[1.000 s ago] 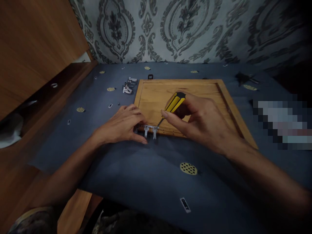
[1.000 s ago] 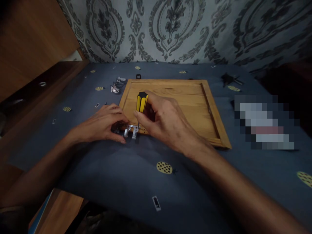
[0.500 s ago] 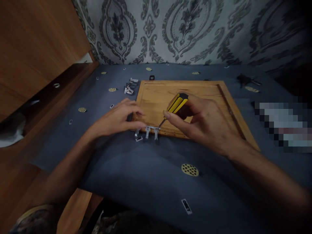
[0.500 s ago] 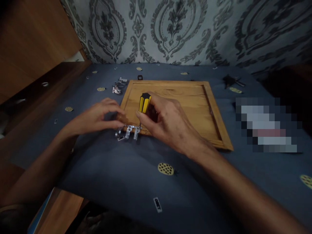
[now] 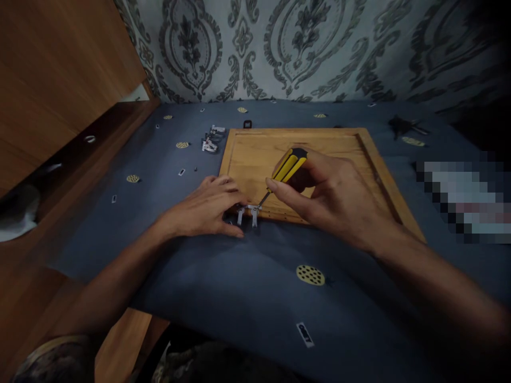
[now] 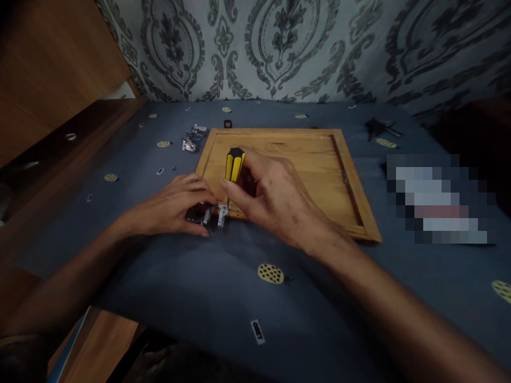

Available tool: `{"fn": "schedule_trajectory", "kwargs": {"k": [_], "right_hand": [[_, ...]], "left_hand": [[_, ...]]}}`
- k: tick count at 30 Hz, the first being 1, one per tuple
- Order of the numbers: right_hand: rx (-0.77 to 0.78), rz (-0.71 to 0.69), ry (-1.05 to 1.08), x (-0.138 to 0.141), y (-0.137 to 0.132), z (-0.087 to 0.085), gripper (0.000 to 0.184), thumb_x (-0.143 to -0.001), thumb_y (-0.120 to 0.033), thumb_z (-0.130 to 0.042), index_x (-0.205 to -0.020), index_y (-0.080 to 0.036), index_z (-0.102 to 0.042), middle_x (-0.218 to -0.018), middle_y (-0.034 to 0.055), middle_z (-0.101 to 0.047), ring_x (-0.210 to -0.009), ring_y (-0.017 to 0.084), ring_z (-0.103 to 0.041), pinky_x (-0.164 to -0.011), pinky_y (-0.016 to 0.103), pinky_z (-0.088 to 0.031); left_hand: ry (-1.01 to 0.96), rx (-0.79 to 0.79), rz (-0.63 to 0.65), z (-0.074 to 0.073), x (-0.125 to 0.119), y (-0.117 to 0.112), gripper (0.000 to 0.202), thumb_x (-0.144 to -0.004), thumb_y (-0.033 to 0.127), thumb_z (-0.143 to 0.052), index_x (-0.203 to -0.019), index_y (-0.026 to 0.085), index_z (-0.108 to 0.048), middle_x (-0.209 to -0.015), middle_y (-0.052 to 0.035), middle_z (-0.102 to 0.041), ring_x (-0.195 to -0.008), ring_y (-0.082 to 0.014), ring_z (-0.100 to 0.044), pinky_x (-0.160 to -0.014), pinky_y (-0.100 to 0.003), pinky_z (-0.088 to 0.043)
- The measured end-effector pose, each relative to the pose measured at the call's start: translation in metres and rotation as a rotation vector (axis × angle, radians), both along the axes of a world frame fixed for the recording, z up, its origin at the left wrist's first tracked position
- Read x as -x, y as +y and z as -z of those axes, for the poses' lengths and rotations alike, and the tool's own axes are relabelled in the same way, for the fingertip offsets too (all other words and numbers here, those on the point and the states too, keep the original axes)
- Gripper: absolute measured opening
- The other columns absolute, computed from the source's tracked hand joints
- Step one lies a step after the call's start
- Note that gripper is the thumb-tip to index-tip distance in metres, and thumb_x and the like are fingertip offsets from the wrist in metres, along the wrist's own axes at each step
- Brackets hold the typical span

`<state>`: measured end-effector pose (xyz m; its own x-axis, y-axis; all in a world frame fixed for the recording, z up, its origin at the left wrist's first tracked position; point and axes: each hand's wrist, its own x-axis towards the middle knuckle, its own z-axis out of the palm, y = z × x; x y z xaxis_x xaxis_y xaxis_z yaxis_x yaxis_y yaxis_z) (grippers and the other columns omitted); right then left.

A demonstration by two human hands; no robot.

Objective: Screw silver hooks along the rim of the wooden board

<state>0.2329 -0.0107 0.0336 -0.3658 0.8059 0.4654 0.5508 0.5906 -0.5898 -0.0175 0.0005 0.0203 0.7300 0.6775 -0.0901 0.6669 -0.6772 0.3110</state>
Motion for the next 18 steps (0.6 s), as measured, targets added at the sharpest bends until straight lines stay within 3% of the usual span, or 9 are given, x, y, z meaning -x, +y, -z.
{"fn": "schedule_trajectory", "kwargs": {"k": [4, 10, 14, 18], "right_hand": [[0.01, 0.005, -0.011, 0.0002, -0.0005, 0.0004, 0.024, -0.096, -0.034, -0.074, -0.081, -0.026, -0.057, -0.07, -0.0003, -0.066, -0.06, 0.019, -0.063, -0.061, 0.035, -0.046], [0.019, 0.007, 0.001, -0.0004, 0.0, 0.0018, 0.028, -0.096, -0.037, -0.075, -0.079, -0.027, -0.056, -0.068, -0.0009, -0.065, -0.06, 0.018, -0.061, -0.06, 0.034, -0.044], [0.011, -0.005, -0.002, -0.0004, -0.0001, 0.0011, 0.023, -0.093, -0.031, -0.074, -0.08, -0.026, -0.056, -0.069, -0.0014, -0.065, -0.06, 0.017, -0.061, -0.061, 0.034, -0.045], [0.03, -0.015, 0.006, 0.0011, -0.0008, -0.0009, 0.02, -0.093, -0.031, -0.071, -0.081, -0.026, -0.056, -0.068, -0.0014, -0.065, -0.059, 0.018, -0.06, -0.06, 0.034, -0.046]], "left_hand": [[0.017, 0.005, -0.014, -0.0011, -0.0012, -0.0006, 0.036, -0.094, 0.049, -0.088, -0.117, 0.023, -0.077, -0.12, -0.0072, -0.072, -0.121, -0.0319, -0.059, -0.103, -0.043, -0.041], [0.0, 0.004, -0.003, 0.0011, -0.0004, 0.0001, 0.039, -0.095, 0.051, -0.088, -0.12, 0.024, -0.076, -0.123, -0.0071, -0.073, -0.123, -0.0323, -0.061, -0.103, -0.043, -0.041], [-0.019, 0.009, -0.015, 0.0024, -0.0002, 0.0009, 0.049, -0.091, 0.061, -0.089, -0.12, 0.023, -0.076, -0.12, -0.0068, -0.073, -0.123, -0.0328, -0.061, -0.104, -0.044, -0.042], [-0.043, -0.007, -0.045, -0.0056, 0.0069, 0.003, 0.062, -0.086, 0.074, -0.089, -0.117, 0.022, -0.075, -0.115, -0.0081, -0.073, -0.119, -0.0333, -0.062, -0.102, -0.044, -0.045]]}}
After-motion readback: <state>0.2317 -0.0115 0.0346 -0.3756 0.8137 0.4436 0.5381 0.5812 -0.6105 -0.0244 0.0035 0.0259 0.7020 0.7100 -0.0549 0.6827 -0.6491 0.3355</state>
